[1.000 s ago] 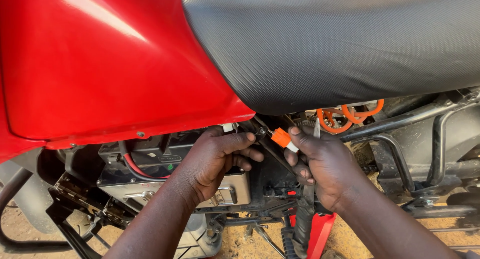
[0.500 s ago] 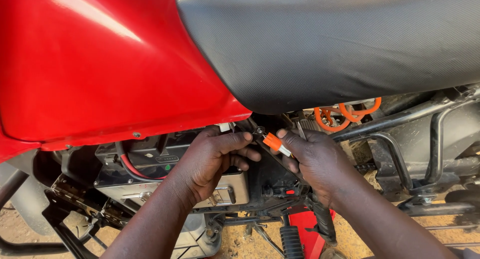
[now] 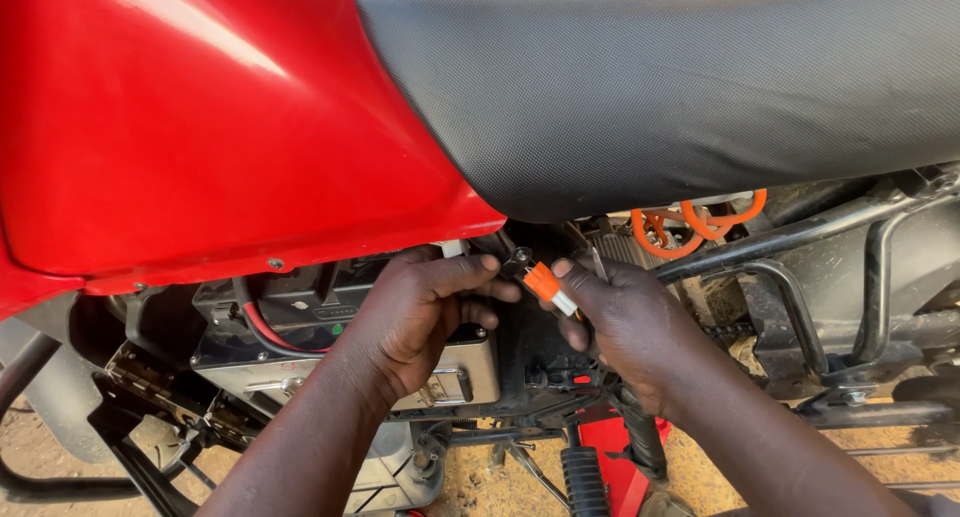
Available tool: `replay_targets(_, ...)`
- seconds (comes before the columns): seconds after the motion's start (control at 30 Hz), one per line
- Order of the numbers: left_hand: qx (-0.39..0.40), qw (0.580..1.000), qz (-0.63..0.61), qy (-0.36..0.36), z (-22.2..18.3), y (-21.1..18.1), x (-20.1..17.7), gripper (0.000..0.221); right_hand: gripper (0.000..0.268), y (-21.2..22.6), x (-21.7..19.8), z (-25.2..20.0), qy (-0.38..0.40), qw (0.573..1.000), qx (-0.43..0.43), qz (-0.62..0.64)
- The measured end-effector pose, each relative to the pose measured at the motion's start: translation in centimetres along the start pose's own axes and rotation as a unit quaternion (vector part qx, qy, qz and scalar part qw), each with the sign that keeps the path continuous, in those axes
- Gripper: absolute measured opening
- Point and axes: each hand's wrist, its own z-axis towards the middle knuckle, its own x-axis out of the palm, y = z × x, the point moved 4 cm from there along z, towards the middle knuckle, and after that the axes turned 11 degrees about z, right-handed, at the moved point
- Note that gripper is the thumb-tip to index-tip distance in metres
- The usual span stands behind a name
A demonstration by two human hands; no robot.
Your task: Repairing or maintaining motorcycle electrical systems by manipulating wires and using pliers.
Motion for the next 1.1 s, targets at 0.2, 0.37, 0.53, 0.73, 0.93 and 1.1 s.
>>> replay_targets(0.2,0.041,0.998,-0.024,-0.048,2.0,1.9,-2.2,0.034,0.045,-1.0,-0.5,0.6,0.009,1.000,-0.013,-0.019)
replay_targets(0.37,0.035,0.998,-0.031,-0.051,1.4,0.8,-1.9,0.029,0.040,-0.2,-1.5,1.1,-0.075,0.997,-0.023,0.022)
replay_targets(0.53,0.032,0.998,-0.029,-0.056,0.8,-0.1,-1.3,0.034,0.042,-0.3,-2.1,0.8,-0.080,0.994,-0.008,0.069)
replay_targets(0.73,0.038,0.999,-0.009,-0.003,0.2,0.0,-0.6,0.032,0.046,0.3,-2.0,0.3,-0.062,0.994,-0.011,0.086)
replay_targets(0.93,0.026,0.999,0.018,0.005,0.3,0.4,-0.7,0.027,0.040,0.1,-2.3,0.1,-0.092,0.995,-0.020,0.028)
replay_targets(1.1,0.029,0.999,0.026,0.023,0.8,0.4,-0.8,0.027,0.036,1.2,-1.7,-1.1,-0.104,0.994,-0.009,0.006)
